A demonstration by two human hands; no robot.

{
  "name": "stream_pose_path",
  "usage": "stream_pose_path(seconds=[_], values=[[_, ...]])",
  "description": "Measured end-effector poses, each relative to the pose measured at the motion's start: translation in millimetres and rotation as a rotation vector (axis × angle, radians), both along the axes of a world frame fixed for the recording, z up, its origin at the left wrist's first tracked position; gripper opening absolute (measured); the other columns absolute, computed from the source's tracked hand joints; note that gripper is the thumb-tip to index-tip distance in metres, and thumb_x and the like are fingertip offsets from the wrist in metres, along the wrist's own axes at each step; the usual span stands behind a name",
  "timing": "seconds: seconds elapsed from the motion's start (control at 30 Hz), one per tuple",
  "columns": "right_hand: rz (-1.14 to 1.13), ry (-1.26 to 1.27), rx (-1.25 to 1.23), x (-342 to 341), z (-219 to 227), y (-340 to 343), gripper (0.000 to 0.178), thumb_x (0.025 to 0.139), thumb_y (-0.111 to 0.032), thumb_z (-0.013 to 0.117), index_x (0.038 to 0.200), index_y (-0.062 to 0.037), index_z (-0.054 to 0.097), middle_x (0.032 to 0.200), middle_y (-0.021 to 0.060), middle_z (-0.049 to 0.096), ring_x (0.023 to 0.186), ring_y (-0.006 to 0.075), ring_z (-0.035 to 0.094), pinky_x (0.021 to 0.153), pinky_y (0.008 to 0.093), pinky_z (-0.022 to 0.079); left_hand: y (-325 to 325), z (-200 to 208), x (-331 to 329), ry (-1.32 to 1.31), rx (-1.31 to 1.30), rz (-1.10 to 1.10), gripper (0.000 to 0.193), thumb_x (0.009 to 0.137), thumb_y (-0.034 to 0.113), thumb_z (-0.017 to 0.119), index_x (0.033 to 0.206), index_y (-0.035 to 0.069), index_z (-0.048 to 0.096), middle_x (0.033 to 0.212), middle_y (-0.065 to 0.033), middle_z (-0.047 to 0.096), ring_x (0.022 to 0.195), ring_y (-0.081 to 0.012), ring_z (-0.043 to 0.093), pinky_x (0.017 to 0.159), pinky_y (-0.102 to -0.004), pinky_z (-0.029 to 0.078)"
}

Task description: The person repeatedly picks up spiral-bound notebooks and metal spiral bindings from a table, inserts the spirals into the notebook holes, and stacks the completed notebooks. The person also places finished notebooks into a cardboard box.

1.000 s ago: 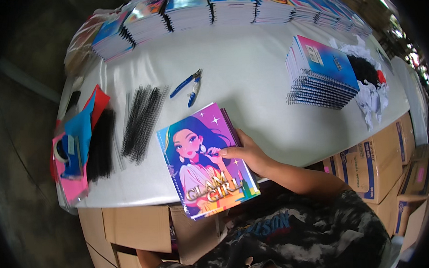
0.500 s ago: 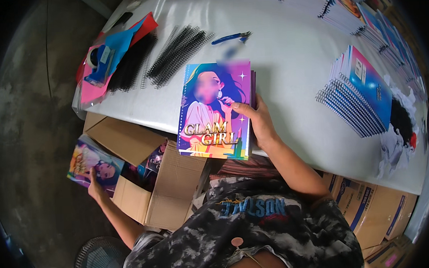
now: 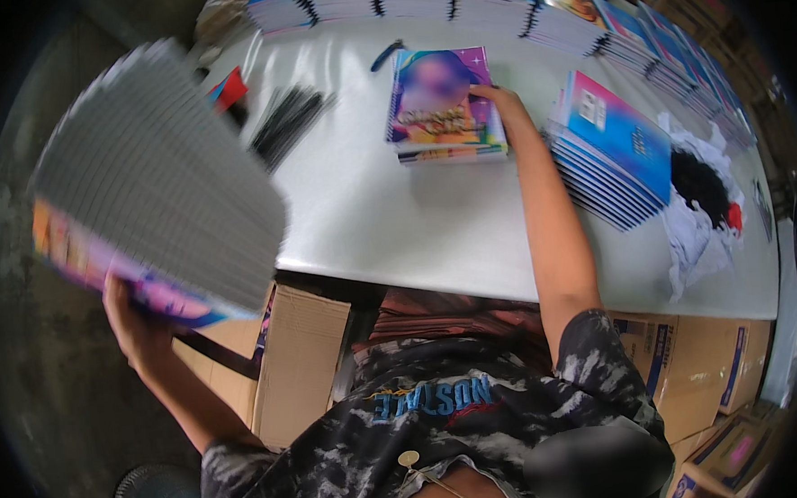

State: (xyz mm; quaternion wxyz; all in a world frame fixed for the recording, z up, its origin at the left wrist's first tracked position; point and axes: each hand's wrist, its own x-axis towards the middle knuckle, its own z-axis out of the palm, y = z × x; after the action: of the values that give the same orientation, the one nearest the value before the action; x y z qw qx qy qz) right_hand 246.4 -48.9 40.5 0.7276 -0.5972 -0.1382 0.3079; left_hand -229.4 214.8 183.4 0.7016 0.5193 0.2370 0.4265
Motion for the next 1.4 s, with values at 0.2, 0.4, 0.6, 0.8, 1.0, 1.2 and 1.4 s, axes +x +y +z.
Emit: stream_pose_path(seconds=[0.2, 0.4, 0.6, 0.8, 1.0, 1.2, 1.4], values=[[-0.283, -0.47, -0.201, 8, -32, 5, 0.059, 0.073, -0.028, 0.069, 0.114, 0.0085, 0.047, 0.097, 0.0157, 0.063, 0.088, 0.0231, 0.061, 0.079, 0.0309, 0.046, -29, 54, 240, 0.277, 0.339, -0.565, 0.055, 0.075, 0.032, 0.068, 0.115, -0.001, 0.049, 0.095, -0.0072, 0.059, 0.081, -0.015, 0.059, 0.075, -0.0276, 0.047], [-0.545, -0.165, -0.015, -60, -5, -6, 0.064, 0.09, -0.028, 0.048, 0.134, 0.0097, 0.022, 0.134, 0.025, 0.036, 0.125, 0.0279, 0.037, 0.102, 0.0307, 0.028, -31, 53, 407, 0.847, 0.804, -1.216, 0.055, 0.07, 0.04, 0.071, 0.103, -0.003, 0.059, 0.088, -0.0088, 0.064, 0.074, -0.0143, 0.061, 0.073, -0.0273, 0.049], [-0.443, -0.613, -0.359, -145, -27, -11, 0.073, 0.081, -0.006, 0.053, 0.137, 0.0084, 0.009, 0.144, 0.0237, 0.015, 0.135, 0.032, 0.012, 0.109, 0.037, 0.012, -50, -14, 494, 1.461, 1.277, -1.243, 0.091, 0.056, 0.069, 0.068, 0.108, -0.006, 0.059, 0.105, -0.0178, 0.06, 0.097, -0.0269, 0.057, 0.085, -0.0338, 0.043], [-0.612, -0.768, -0.395, -132, -36, 17, 0.087, 0.076, -0.002, 0.06, 0.135, 0.0099, -0.003, 0.143, 0.0279, 0.007, 0.133, 0.0434, 0.004, 0.109, 0.046, 0.006, -60, -12, 498, 1.495, 1.339, -1.12, 0.104, 0.053, 0.07, 0.069, 0.124, -0.002, 0.046, 0.122, -0.0211, 0.05, 0.108, -0.0324, 0.053, 0.092, -0.0371, 0.041], [-0.544, -0.575, -0.285, -132, -32, -8, 0.09, 0.076, -0.007, 0.063, 0.138, 0.005, -0.001, 0.142, 0.0277, 0.015, 0.133, 0.0389, 0.014, 0.108, 0.0392, 0.014, -124, 15, 427, 0.787, 1.725, -0.524, 0.095, 0.059, 0.053, 0.074, 0.132, 0.005, 0.036, 0.124, -0.0217, 0.048, 0.11, -0.0345, 0.051, 0.09, -0.0408, 0.043], [-0.396, -0.658, -0.014, -176, 3, -52, 0.081, 0.077, -0.004, 0.061, 0.138, 0.0049, 0.01, 0.142, 0.025, 0.021, 0.132, 0.0341, 0.022, 0.107, 0.0366, 0.018, -142, -71, 308, 0.486, 2.034, -0.054, 0.035, 0.081, 0.014, 0.055, 0.114, 0.003, 0.051, 0.105, -0.0178, 0.061, 0.089, -0.0294, 0.062, 0.074, -0.0335, 0.051], [-0.518, -1.082, 0.12, -175, 53, -98, 0.079, 0.068, -0.003, 0.071, 0.133, 0.0022, 0.027, 0.138, 0.0207, 0.031, 0.128, 0.0315, 0.03, 0.104, 0.0369, 0.025, -153, -20, 240, 0.431, 1.881, -0.362, 0.024, 0.076, 0.01, 0.06, 0.1, 0.014, 0.062, 0.077, -0.0083, 0.064, 0.062, -0.0231, 0.061, 0.053, -0.0338, 0.046]])
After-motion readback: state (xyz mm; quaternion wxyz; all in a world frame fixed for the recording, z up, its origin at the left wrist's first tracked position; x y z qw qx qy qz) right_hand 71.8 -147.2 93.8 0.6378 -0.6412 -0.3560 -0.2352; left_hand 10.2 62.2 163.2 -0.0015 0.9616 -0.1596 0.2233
